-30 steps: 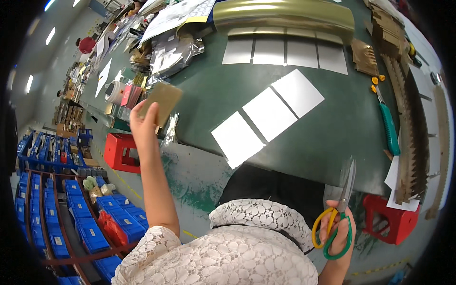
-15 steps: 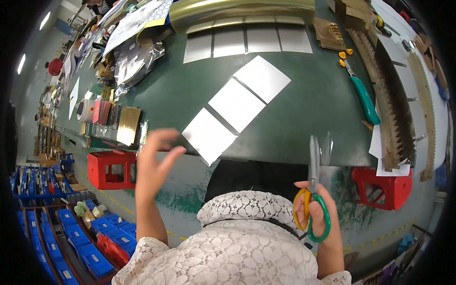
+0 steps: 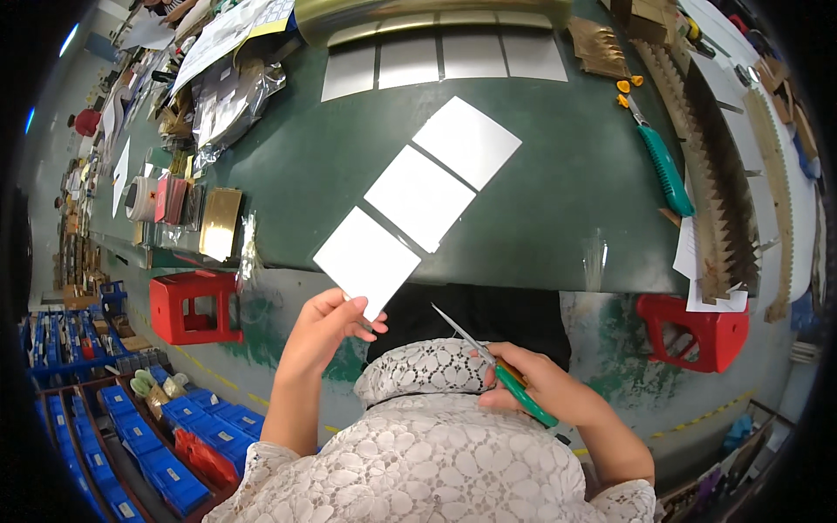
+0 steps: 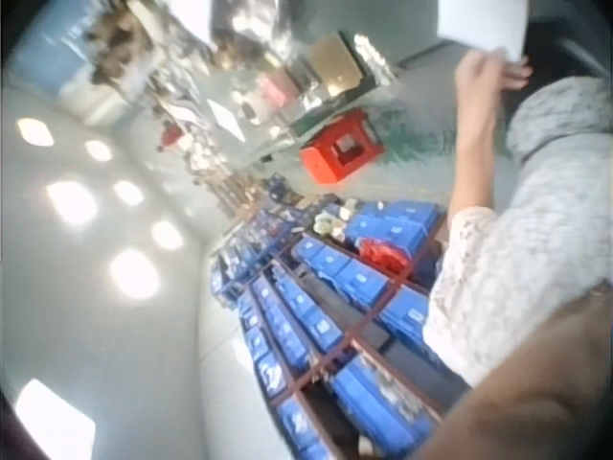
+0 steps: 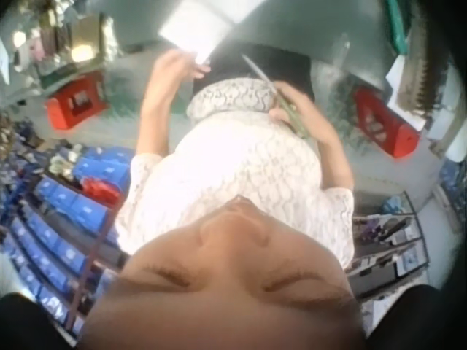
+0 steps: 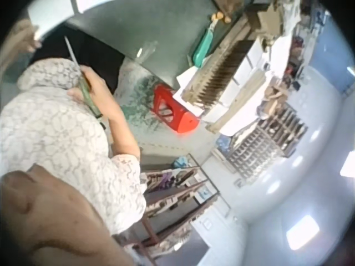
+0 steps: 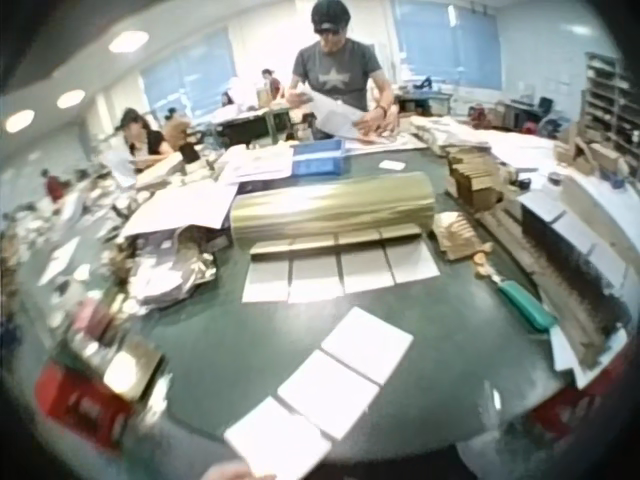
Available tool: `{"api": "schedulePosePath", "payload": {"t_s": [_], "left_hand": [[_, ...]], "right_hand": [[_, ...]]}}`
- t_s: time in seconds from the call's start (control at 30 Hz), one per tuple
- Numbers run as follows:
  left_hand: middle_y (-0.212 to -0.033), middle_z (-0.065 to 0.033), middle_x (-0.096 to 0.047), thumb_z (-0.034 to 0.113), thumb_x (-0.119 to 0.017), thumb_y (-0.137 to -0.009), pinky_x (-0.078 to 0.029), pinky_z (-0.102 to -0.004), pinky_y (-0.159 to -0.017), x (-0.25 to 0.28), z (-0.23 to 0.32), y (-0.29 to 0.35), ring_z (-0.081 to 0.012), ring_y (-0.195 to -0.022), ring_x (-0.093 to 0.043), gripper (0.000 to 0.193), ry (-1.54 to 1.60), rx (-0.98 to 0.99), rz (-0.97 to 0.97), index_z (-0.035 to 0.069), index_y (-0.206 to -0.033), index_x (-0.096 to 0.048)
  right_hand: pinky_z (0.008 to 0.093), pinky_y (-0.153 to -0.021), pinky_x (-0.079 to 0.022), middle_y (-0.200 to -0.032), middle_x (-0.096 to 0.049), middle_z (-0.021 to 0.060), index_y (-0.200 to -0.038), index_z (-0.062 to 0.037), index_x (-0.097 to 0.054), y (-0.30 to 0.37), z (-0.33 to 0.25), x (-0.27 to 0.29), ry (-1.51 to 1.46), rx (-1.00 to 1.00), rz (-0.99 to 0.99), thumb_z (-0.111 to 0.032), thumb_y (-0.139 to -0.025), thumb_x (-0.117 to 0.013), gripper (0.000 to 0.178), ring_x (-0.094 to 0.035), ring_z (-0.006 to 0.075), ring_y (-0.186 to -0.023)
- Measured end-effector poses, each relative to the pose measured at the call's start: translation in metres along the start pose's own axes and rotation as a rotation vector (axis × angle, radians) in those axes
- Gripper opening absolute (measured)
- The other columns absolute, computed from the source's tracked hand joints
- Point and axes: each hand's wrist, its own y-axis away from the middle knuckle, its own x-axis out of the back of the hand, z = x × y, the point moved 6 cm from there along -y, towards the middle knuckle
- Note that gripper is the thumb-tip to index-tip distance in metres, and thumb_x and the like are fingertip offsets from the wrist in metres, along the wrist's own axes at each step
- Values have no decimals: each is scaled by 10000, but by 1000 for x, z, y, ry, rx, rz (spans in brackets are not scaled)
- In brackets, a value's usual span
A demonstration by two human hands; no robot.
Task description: The person uses green-handled scissors to trim the edges of small, rectangular, gold-colored reflective sheets. They repeatedly pick up a sheet, cut along the edges, and place the trimmed piece onto a stack on the table. The person also uses a utility knife to score a larger white sheet on the table.
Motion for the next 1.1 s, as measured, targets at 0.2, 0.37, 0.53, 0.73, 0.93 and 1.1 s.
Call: {"api": "schedulePosePath", "payload": {"t_s": [0.2,0.37,0.53,0.73,0.93,1.1], "left_hand": [[-886,-173,-681,116,-567,-914,-557,-288,-626,9,1,15,-239,-761,-682,184,8,33,-66,-48,-965,-632],[-891,-167,-683,100,-570,-906,-555,-293,-643,14,1,19,-233,-787,-679,189,-14,16,-145,-56,-986,-640],[-898,-162,-685,85,-560,-906,-555,-294,-651,22,-5,19,-222,-792,-678,183,-11,18,-198,-56,-990,-643],[-898,-161,-688,77,-561,-906,-557,-290,-650,24,-7,18,-216,-799,-679,176,-28,20,-200,-55,-983,-648],[-884,-167,-689,74,-555,-909,-553,-285,-633,27,-7,18,-215,-767,-680,176,-29,22,-217,-59,-964,-656],[-880,-172,-689,75,-555,-911,-548,-282,-620,28,-6,16,-215,-750,-680,177,-39,26,-262,-63,-940,-662]], "right_hand": [[248,-730,-459,-897,-617,44,-1245,-24,-509,-24,-9,-3,-8,17,-62,-214,-796,-762,548,-562,99,-815],[252,-728,-467,-876,-615,42,-1251,-29,-511,-36,-17,-8,-70,-13,-63,-230,-811,-747,539,-570,98,-803],[251,-705,-465,-847,-610,39,-1258,-38,-516,-45,-18,-13,-43,6,-58,-227,-809,-746,538,-575,102,-777],[238,-687,-450,-822,-588,25,-1250,-35,-525,-49,-18,-16,-51,-5,-61,-222,-807,-747,530,-555,88,-751],[225,-673,-446,-789,-559,3,-1226,-35,-544,-50,-18,-17,-69,-42,-67,-195,-823,-735,474,-541,64,-736],[207,-657,-435,-787,-544,-16,-1210,-29,-551,-55,-23,-22,-111,-30,-57,-196,-849,-710,428,-517,49,-729]]}}
